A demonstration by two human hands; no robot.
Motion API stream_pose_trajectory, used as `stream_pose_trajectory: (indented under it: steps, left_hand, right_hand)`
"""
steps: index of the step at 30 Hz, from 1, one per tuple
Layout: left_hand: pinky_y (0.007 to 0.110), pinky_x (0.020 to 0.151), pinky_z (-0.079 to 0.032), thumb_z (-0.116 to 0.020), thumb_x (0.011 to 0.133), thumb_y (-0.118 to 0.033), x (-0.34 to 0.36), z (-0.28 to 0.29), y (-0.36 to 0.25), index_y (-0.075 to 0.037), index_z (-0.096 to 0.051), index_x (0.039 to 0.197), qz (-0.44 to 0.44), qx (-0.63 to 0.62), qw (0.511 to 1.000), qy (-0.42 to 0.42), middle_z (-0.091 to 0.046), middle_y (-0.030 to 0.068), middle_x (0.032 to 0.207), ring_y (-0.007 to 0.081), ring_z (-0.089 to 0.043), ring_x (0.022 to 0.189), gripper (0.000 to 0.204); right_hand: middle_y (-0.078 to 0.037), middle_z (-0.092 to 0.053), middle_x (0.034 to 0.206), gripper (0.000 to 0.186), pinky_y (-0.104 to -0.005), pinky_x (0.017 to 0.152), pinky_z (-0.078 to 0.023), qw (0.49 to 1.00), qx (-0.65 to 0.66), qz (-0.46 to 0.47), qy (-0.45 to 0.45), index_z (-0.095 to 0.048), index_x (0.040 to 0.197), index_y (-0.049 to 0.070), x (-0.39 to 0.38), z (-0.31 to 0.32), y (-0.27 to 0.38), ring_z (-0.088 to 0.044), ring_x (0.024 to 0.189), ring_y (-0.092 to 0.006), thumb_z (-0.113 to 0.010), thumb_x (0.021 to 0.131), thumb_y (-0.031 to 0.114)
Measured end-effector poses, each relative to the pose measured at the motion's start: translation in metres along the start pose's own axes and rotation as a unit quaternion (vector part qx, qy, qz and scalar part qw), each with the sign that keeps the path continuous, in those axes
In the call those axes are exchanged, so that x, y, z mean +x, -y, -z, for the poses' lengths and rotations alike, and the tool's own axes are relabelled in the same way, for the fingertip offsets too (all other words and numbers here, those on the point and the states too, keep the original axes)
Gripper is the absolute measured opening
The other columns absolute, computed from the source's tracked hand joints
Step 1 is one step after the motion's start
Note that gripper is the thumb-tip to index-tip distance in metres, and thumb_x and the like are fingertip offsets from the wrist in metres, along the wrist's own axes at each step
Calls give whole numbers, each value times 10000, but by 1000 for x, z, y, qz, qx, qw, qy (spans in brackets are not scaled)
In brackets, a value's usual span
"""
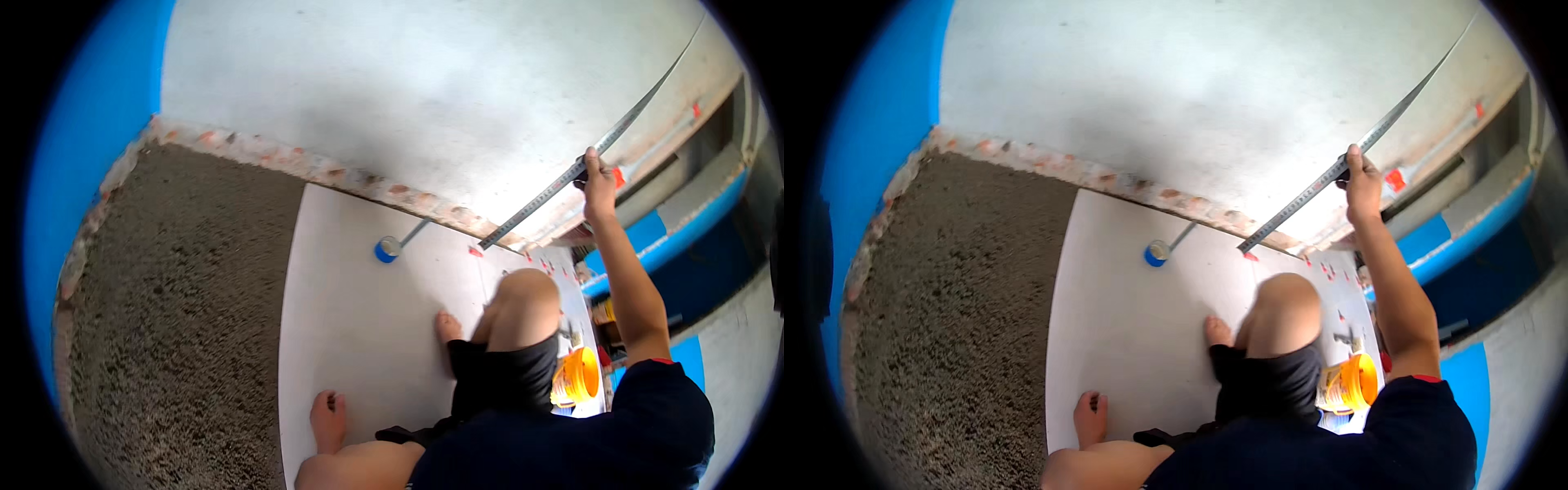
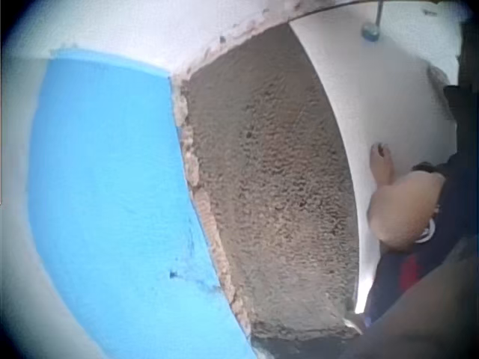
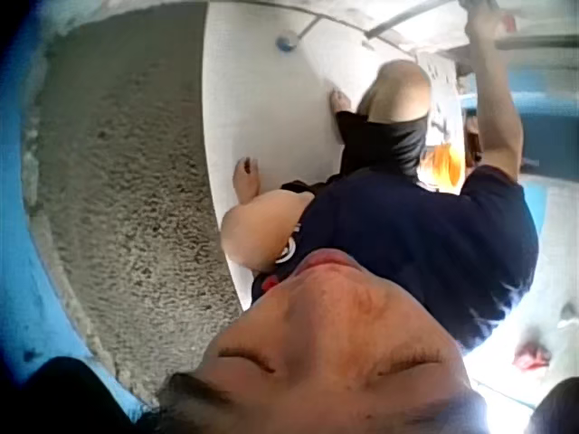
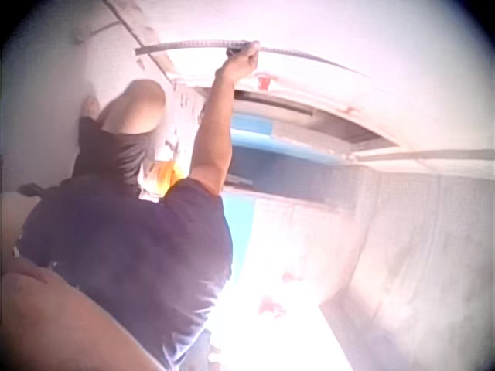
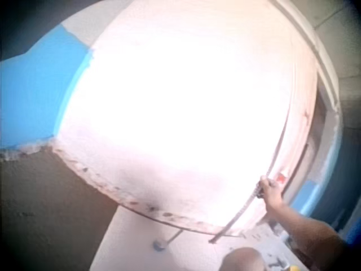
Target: The person prepares a sand bed using a level and trowel, then measures and marks a tile for cutting.
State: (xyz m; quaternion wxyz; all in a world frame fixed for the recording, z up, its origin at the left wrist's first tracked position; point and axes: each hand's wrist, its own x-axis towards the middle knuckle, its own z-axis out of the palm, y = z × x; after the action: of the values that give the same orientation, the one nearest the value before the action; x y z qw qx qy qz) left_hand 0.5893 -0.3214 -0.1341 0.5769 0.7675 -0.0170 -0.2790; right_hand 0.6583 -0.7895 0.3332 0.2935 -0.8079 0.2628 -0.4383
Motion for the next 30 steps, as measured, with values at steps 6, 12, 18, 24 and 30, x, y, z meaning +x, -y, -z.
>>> stream_pose_trajectory:
  steps: [6,12,18,24,30]
  left_hand:
    - [387,782,-514,-631,920,-199,-14,17,6,17,-619,1089,42,34,998,-20,-679,159,971,273,-652,871,274]
    - [382,780,-509,-628,918,-189,-16,39,-7,15,-618,1098,61,132,988,-47,-674,159,963,271,-648,877,272]
    - [444,917,-478,-537,989,-371,-26,68,-94,-13,-596,1252,114,215,970,-16,-623,194,1228,331,-613,1090,449]
    - [425,911,-472,-583,961,-383,-47,107,-184,-19,-552,1287,122,114,984,-66,-605,161,1237,283,-597,1094,489]
    - [316,649,-448,-496,1004,-326,-47,105,-323,-60,-678,1103,93,419,903,19,-598,33,723,143,-544,687,337]
  right_hand:
    - [-13,-573,725,408,-272,537,-454,974,27,-148,-172,-655,896,12,-38,84,-128,-533,595,-115,-555,985,397]
    - [-66,-651,871,412,-325,559,-519,913,-43,-324,-244,-664,1024,21,-56,125,-317,-623,668,-166,-583,957,420]
    - [-103,-579,663,632,-309,383,-442,773,114,-613,-120,-516,865,34,-111,121,-439,-590,493,-215,-407,949,651]
    - [-65,-651,918,273,-355,736,-582,679,202,-638,303,-609,1063,61,-252,54,-455,-671,819,-192,-617,939,304]
    - [-92,-638,950,215,-300,777,-489,902,104,-264,325,-633,1011,35,-137,63,-190,-628,875,-182,-627,932,235]
